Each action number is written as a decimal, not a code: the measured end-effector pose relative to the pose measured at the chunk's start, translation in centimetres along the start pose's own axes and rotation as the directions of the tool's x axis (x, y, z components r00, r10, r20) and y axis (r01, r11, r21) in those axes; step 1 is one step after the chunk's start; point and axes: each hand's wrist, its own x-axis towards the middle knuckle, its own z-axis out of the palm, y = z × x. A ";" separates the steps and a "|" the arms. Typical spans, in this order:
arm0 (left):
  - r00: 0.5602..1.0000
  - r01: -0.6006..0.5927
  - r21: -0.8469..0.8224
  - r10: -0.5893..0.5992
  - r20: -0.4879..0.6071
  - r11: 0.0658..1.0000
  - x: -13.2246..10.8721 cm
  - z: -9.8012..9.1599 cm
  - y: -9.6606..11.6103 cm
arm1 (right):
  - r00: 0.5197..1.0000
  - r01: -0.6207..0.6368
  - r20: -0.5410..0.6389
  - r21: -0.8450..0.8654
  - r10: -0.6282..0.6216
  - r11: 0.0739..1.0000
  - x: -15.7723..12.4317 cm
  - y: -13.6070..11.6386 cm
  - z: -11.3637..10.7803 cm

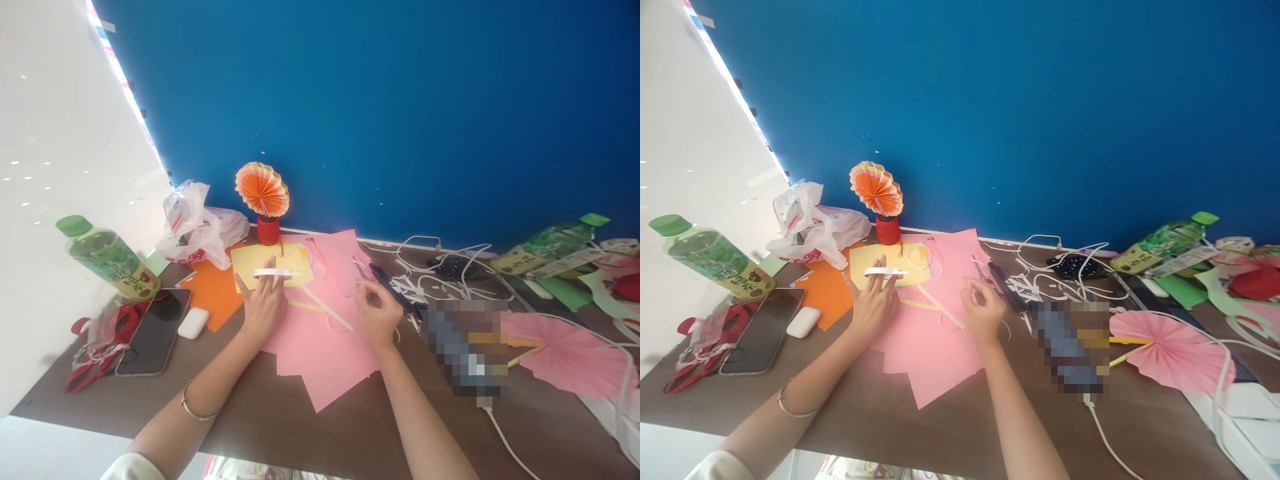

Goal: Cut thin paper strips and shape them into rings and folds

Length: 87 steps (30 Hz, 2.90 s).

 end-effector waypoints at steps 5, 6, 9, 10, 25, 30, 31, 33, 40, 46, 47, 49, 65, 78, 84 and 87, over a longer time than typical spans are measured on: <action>0.999 0.052 -0.098 -0.050 0.017 0.994 -0.1 0.1 0.0 | 0.998 0.053 0.024 0.008 -0.054 0.999 -0.2 0.2 0.2; 0.997 0.077 -0.152 -0.074 0.027 0.985 0.0 0.2 -0.1 | 0.998 0.062 0.026 0.008 -0.062 0.998 -0.2 0.2 0.2; 0.980 0.200 -0.430 -0.178 0.091 0.880 0.3 0.5 -0.7 | 0.997 0.083 -0.001 -0.016 -0.083 0.996 -0.1 0.2 0.1; 0.967 0.253 -0.543 -0.222 0.123 0.801 0.5 0.5 -1.0 | 0.996 0.088 -0.009 -0.025 -0.088 0.996 -0.1 0.2 0.1; 0.793 0.380 -0.924 -0.504 0.342 -0.030 1.6 1.1 -1.7 | 0.971 0.218 0.111 -0.038 -0.213 0.975 -0.6 0.5 0.6; 0.803 0.365 -0.931 -0.495 0.332 -0.034 1.6 1.4 -1.9 | 0.981 0.165 0.101 -0.012 -0.163 0.986 -0.8 0.4 0.8; 0.804 0.362 -0.932 -0.494 0.331 -0.035 1.5 1.4 -1.9 | 0.983 0.153 0.102 -0.008 -0.152 0.988 -0.9 0.4 0.8; 0.807 0.360 -0.932 -0.490 0.329 -0.033 1.5 1.4 -1.9 | 0.988 0.120 0.102 -0.004 -0.119 0.993 -0.9 0.4 0.9; 0.818 0.346 -0.937 -0.473 0.327 -0.049 1.5 1.7 -1.7 | 0.994 -0.003 0.110 0.003 0.002 1.000 -0.9 0.3 0.9; 0.845 0.322 -0.945 -0.434 0.313 -0.056 1.2 1.6 -1.5 | 0.985 -0.069 0.164 0.097 0.053 0.993 -0.6 0.3 0.4; 0.857 0.312 -0.949 -0.418 0.300 -0.042 1.2 1.5 -1.4 | 0.979 -0.099 0.193 0.145 0.070 0.984 -0.4 0.3 0.3; 0.876 0.302 -0.953 -0.392 0.280 -0.006 1.1 1.3 -1.2 | 0.961 -0.176 0.252 0.231 0.116 0.957 -0.1 0.2 0.0; 0.997 0.080 -0.905 -0.014 0.082 0.418 6.5 -5.9 0.3 | 0.769 -0.631 0.569 0.601 0.292 0.491 4.0 3.8 -2.9; 0.899 -0.081 -0.892 0.419 0.127 0.445 11.6 -9.1 4.5 | 0.867 -0.253 0.490 0.274 0.092 0.928 7.7 -7.1 -3.4; 0.888 -0.127 -0.873 0.447 0.112 0.471 11.9 -9.7 4.5 | 0.833 -0.331 0.547 0.375 0.082 0.866 7.6 -7.6 -2.6; 0.883 -0.144 -0.865 0.457 0.107 0.481 12.0 -9.9 4.6 | 0.814 -0.401 0.574 0.443 0.090 0.802 7.6 -7.8 -2.2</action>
